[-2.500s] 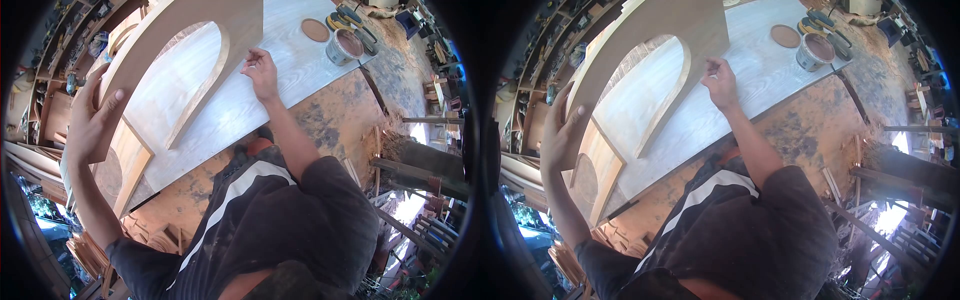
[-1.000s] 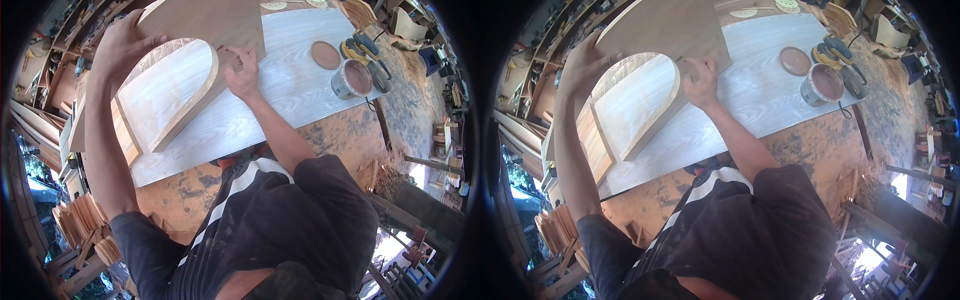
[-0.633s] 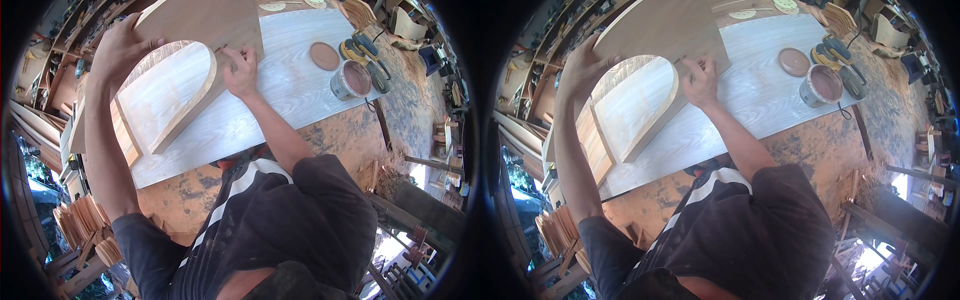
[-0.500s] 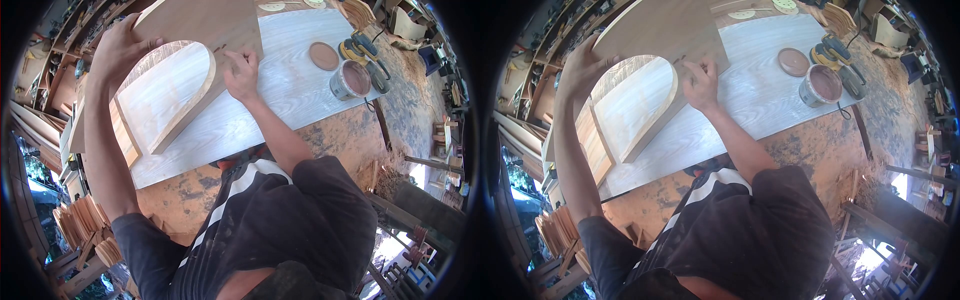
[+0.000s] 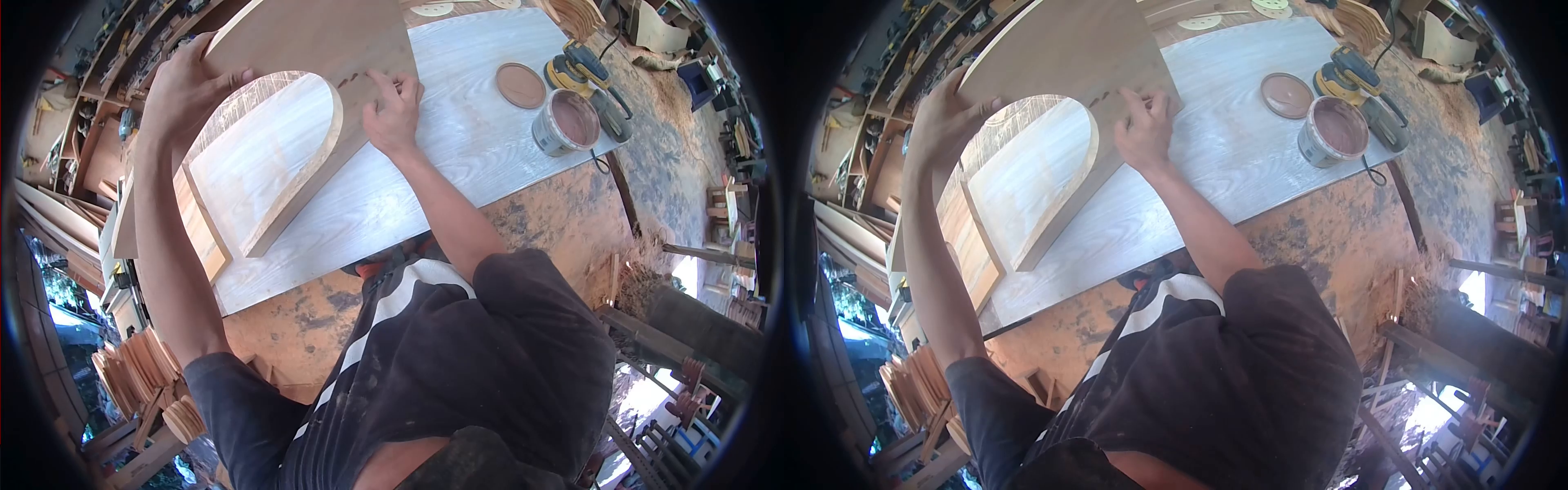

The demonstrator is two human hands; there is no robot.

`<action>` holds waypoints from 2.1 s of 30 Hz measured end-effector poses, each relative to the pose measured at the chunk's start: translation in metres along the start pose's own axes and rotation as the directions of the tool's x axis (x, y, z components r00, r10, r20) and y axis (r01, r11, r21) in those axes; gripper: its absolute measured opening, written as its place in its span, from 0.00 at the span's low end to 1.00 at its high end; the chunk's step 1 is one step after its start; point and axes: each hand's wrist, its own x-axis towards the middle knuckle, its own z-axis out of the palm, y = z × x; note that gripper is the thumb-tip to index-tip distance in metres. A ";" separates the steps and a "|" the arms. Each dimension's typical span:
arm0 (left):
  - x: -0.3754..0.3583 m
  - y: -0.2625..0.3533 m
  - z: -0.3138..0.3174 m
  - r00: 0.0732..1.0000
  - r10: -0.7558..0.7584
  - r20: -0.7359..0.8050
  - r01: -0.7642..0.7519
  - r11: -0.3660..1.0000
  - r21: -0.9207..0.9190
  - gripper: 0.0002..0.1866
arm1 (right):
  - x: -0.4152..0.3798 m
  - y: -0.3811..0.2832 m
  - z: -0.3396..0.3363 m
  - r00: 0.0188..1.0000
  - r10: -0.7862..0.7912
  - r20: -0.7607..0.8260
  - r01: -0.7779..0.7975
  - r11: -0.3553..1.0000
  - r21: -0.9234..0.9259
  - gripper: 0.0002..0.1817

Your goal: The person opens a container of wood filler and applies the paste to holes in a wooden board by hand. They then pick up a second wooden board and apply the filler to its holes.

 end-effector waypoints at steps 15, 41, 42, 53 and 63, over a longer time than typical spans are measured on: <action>-0.003 0.003 -0.001 1.000 -0.001 0.021 0.001 1.000 0.002 0.49 | -0.006 0.004 -0.005 0.993 -0.110 0.037 0.113 0.991 -0.070 0.25; -0.011 0.008 0.005 0.998 0.014 -0.056 -0.016 0.999 -0.029 0.41 | -0.006 0.012 -0.017 1.000 -0.019 -0.003 0.019 0.996 -0.090 0.25; -0.011 0.008 0.004 0.998 0.014 -0.058 -0.016 0.999 -0.027 0.41 | -0.006 0.013 -0.015 0.999 -0.034 -0.005 0.033 0.994 -0.102 0.25; -0.011 0.010 0.002 0.999 -0.019 -0.043 0.018 1.000 -0.014 0.41 | -0.006 0.015 -0.022 0.998 0.000 -0.058 -0.004 0.998 -0.061 0.22; -0.003 0.007 -0.001 0.997 -0.069 0.023 0.069 0.998 -0.008 0.40 | 0.002 0.028 -0.020 0.998 -0.044 -0.034 0.041 0.995 -0.093 0.18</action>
